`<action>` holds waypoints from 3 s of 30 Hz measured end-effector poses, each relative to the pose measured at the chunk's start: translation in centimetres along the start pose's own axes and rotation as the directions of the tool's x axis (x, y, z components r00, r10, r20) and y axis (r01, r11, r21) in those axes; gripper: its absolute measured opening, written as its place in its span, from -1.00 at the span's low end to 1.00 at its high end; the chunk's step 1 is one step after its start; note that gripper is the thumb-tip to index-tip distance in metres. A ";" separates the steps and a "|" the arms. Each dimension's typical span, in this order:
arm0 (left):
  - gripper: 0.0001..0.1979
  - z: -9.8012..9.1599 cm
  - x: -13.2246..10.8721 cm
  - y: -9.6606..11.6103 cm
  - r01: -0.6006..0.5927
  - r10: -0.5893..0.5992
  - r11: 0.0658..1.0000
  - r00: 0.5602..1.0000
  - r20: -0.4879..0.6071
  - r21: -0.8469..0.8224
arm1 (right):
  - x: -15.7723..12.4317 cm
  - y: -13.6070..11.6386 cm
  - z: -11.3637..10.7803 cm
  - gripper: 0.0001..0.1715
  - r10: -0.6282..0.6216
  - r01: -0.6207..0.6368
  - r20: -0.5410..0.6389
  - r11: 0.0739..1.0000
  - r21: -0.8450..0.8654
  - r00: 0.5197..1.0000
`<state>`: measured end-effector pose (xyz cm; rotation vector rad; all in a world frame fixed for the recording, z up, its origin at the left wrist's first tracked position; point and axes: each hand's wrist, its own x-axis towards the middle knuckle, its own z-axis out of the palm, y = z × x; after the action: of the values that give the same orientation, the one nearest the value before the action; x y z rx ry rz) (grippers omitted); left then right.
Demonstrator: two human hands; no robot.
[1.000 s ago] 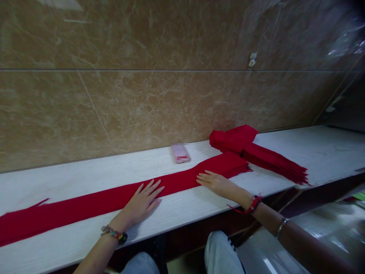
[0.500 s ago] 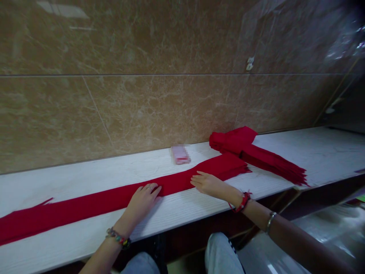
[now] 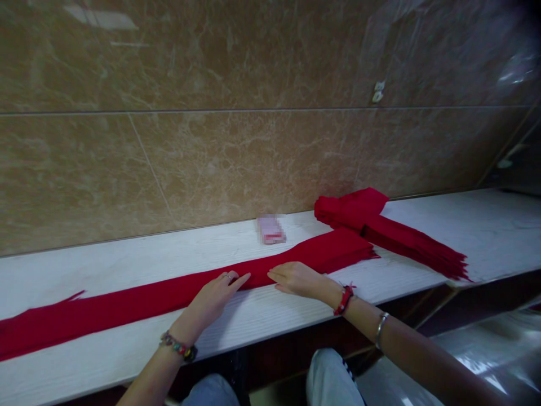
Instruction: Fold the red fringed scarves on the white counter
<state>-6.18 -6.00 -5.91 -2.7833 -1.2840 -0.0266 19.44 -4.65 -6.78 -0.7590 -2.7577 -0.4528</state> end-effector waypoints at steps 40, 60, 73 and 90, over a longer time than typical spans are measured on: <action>-0.42 -0.6 -2.3 0.8 0.418 -0.434 0.873 0.901 0.009 0.250 | -2.5 -0.8 1.8 -0.44 0.271 -0.271 -0.007 0.960 -0.076 0.963; -0.50 -0.6 -0.6 2.1 0.358 -0.352 0.902 0.933 -0.068 0.242 | -4.3 0.8 1.9 -0.59 0.236 -0.274 -0.159 0.914 -0.300 0.959; -0.55 0.1 0.6 3.2 0.224 -0.223 0.973 0.974 -0.035 0.054 | 0.5 -2.4 1.5 -0.66 0.127 -0.146 -0.122 0.976 -0.163 0.984; -0.62 -1.6 4.3 -6.5 0.195 -0.120 0.915 0.967 0.223 -0.352 | 6.7 -6.4 1.5 -0.78 0.105 -0.105 -0.050 0.994 0.012 0.993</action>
<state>-8.32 1.34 -3.73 -3.0466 -1.7161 -0.0031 10.22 -6.25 -7.54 -0.8732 -2.6565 -0.4319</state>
